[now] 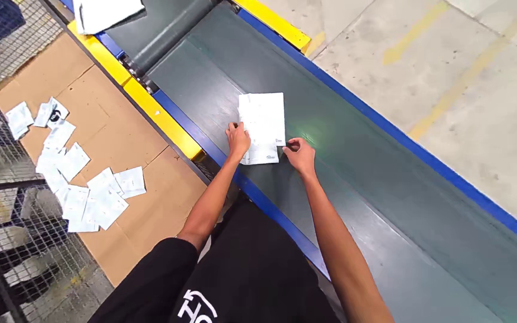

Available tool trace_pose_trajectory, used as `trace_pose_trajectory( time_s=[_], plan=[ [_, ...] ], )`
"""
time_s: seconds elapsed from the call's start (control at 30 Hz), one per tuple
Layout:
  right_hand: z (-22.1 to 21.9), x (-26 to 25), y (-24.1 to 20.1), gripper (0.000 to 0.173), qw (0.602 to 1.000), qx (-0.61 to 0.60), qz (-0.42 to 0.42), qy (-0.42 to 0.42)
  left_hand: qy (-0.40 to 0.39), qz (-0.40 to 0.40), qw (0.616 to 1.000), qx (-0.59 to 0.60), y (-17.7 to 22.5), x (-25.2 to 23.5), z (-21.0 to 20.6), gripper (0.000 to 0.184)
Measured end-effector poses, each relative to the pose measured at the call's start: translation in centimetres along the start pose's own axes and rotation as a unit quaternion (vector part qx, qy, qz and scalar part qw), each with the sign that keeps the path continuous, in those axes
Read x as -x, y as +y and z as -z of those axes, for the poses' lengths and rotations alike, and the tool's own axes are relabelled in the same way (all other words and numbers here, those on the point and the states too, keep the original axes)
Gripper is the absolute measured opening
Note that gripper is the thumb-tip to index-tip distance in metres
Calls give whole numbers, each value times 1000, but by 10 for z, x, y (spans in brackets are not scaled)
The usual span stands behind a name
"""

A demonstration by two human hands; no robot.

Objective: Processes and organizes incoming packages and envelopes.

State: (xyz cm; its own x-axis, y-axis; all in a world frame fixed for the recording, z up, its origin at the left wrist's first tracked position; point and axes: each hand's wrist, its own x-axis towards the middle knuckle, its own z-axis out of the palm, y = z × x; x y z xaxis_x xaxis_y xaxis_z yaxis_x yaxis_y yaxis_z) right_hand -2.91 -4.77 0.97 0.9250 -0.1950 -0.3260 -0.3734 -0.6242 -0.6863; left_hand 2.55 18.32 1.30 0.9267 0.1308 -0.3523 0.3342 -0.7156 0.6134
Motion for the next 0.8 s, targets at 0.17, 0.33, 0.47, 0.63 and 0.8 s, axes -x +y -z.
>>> trace_pose_trajectory(
  time_s=[0.17, 0.33, 0.47, 0.63, 0.8],
  plan=[
    [2, -18, -8, 76, 998, 27, -50, 24, -15, 38, 998, 40, 31, 22, -28, 60],
    [9, 20, 29, 88, 996, 1, -90, 15, -27, 16, 988, 152, 28, 64, -71, 82],
    [21, 75, 79, 68, 993, -83, -83, -7, -130, 22, 952, 277, 4, 96, -83, 92],
    [24, 153, 120, 35, 964, -230, -112, -67, -342, 11, 828, 445, -21, 156, -71, 61],
    [15, 206, 124, 57, 939, -334, -85, -22, -413, -5, 764, 496, -37, 183, -68, 62]
  ],
)
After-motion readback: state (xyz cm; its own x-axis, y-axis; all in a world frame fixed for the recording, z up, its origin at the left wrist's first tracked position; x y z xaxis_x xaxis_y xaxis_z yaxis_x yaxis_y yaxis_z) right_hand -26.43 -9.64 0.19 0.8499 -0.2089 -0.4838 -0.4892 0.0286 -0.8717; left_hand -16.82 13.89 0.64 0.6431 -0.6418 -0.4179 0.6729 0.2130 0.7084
